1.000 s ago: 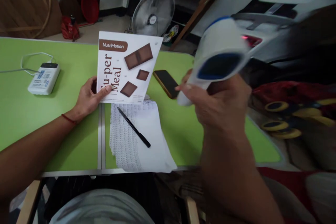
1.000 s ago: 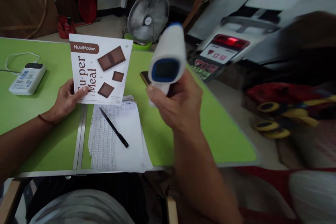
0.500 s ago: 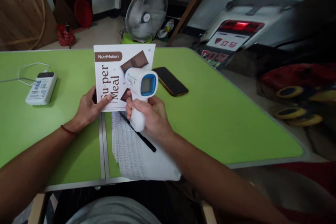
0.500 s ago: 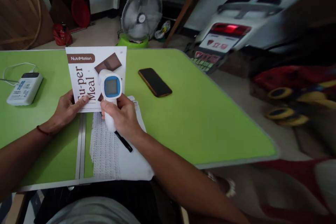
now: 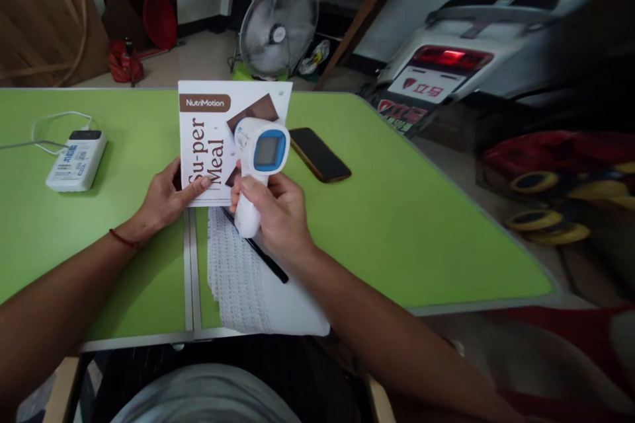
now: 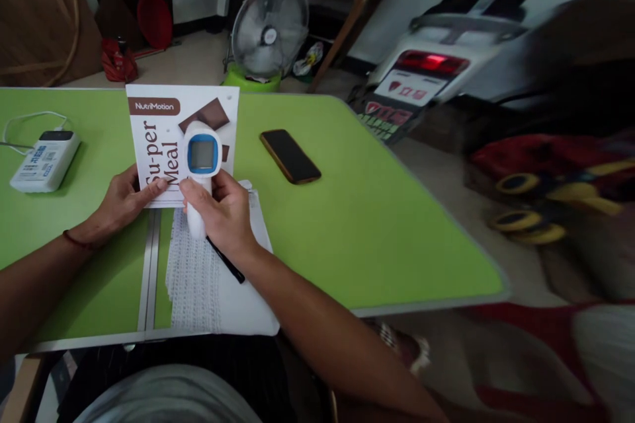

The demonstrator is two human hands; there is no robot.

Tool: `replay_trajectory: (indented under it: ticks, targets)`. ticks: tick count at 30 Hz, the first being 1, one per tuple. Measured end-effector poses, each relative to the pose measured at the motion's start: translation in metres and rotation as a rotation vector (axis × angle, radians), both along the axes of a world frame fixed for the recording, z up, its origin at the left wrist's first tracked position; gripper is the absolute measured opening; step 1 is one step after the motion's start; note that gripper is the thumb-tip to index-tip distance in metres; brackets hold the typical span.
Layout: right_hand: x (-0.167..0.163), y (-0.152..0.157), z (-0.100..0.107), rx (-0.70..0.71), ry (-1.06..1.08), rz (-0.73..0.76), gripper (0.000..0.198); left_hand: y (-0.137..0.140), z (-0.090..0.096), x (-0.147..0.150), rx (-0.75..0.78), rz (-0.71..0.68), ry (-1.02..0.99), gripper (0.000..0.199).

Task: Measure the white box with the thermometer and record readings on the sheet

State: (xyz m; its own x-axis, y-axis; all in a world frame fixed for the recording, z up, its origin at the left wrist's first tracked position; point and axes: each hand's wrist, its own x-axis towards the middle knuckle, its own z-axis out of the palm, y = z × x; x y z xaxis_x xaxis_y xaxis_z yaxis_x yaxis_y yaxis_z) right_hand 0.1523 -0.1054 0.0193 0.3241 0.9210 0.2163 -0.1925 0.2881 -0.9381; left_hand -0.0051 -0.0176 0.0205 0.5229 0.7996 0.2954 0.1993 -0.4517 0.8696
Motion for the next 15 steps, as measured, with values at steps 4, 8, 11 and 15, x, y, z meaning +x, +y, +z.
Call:
replay_trajectory:
  ticks: [4, 8, 11, 15]
  targets:
    - [0.0, 0.0003, 0.0034, -0.026, -0.011, 0.009, 0.029, -0.0034, 0.0045, 0.0002, -0.03, -0.018, -0.026, 0.045]
    - [0.0009, -0.0009, 0.0073, -0.075, -0.002, 0.008, 0.031, -0.0059, 0.0089, 0.0002, -0.042, -0.025, -0.016, 0.042]
    - [0.0008, -0.0013, 0.0078, -0.084, 0.004, -0.003, 0.031, -0.0054, 0.0086, -0.0002, -0.026, -0.028, -0.005, 0.043]
    - [0.0001, -0.0012, 0.0068, -0.061, 0.013, 0.009, 0.031, -0.0039, 0.0061, -0.0008, -0.028, -0.022, -0.003, 0.045]
